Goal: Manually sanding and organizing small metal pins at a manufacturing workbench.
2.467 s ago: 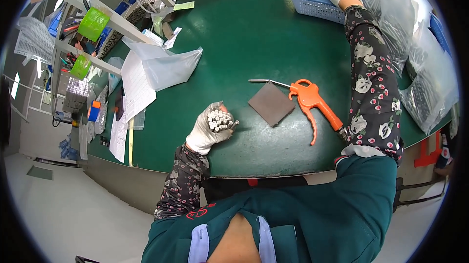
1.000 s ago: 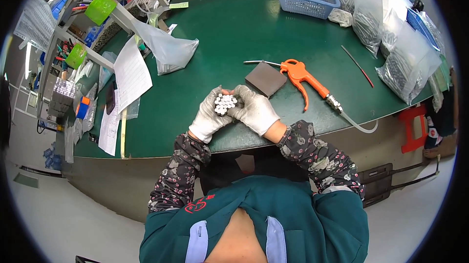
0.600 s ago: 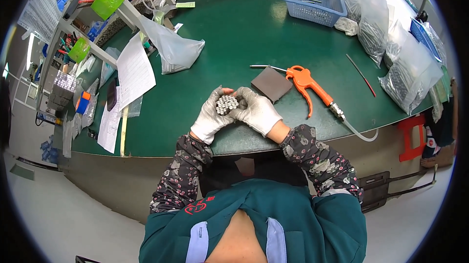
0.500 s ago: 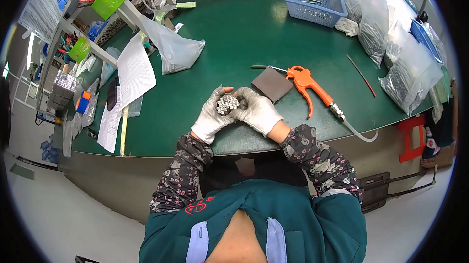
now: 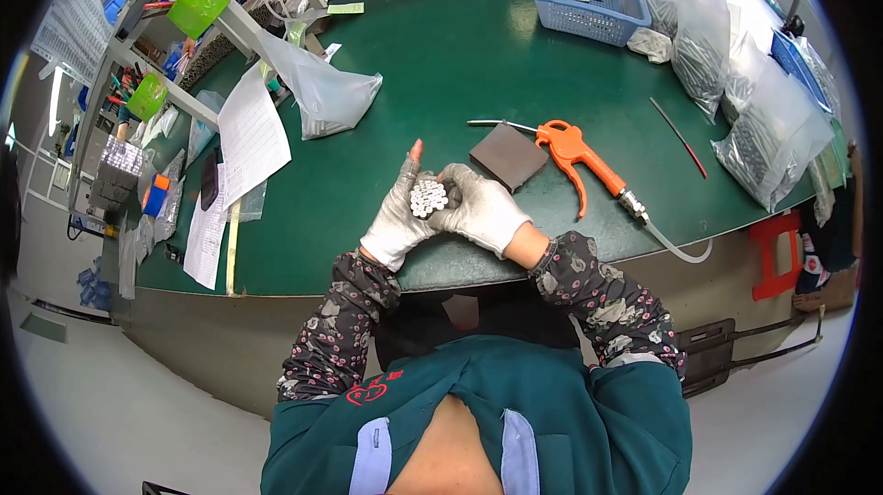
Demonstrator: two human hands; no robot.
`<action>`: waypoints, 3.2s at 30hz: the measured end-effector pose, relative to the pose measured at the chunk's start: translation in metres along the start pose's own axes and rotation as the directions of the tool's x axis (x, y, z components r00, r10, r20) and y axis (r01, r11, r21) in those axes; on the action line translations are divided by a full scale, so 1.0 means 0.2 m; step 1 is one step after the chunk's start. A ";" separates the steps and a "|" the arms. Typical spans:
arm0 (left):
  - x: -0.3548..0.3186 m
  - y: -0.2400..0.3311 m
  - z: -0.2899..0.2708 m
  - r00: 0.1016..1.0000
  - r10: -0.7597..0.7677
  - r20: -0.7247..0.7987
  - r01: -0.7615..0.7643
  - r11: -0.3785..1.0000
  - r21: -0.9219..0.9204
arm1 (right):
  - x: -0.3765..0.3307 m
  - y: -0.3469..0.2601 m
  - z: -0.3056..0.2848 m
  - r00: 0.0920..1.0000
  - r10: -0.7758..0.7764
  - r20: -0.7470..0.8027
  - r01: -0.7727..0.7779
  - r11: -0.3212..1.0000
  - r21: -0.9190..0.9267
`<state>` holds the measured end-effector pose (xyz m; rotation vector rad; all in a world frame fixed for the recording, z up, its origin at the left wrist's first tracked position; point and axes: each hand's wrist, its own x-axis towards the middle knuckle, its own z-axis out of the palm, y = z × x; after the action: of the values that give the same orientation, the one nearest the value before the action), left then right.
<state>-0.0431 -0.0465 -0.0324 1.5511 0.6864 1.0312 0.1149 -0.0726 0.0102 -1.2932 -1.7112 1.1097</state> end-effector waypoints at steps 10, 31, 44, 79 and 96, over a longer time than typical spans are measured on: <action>0.00 0.04 0.01 1.000 0.004 -0.023 0.000 0.989 0.146 | 0.03 -0.03 -0.08 0.993 0.024 0.116 -0.007 0.990 -0.144; 0.02 0.09 0.02 1.000 0.019 0.014 -0.021 0.987 0.160 | 0.21 -0.21 -0.07 0.779 -0.439 0.447 0.574 0.213 -0.791; 0.01 0.06 0.01 0.996 -0.088 0.023 0.086 0.992 0.095 | 0.18 -0.25 -0.13 0.764 -0.499 0.409 0.589 0.283 -0.757; -0.02 -0.01 -0.02 1.000 0.011 -0.007 -0.008 0.948 0.319 | 0.70 0.31 -1.38 0.769 0.054 -0.637 -0.121 0.991 -0.062; -0.01 0.01 -0.01 0.998 -0.058 -0.036 0.063 0.982 0.179 | 0.03 0.02 -0.07 0.976 0.096 0.196 -0.140 0.964 0.225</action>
<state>-0.0459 -0.0487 -0.0314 1.6613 0.8632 0.9709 0.1282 -0.0631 0.0121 -1.1844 -1.5863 1.4965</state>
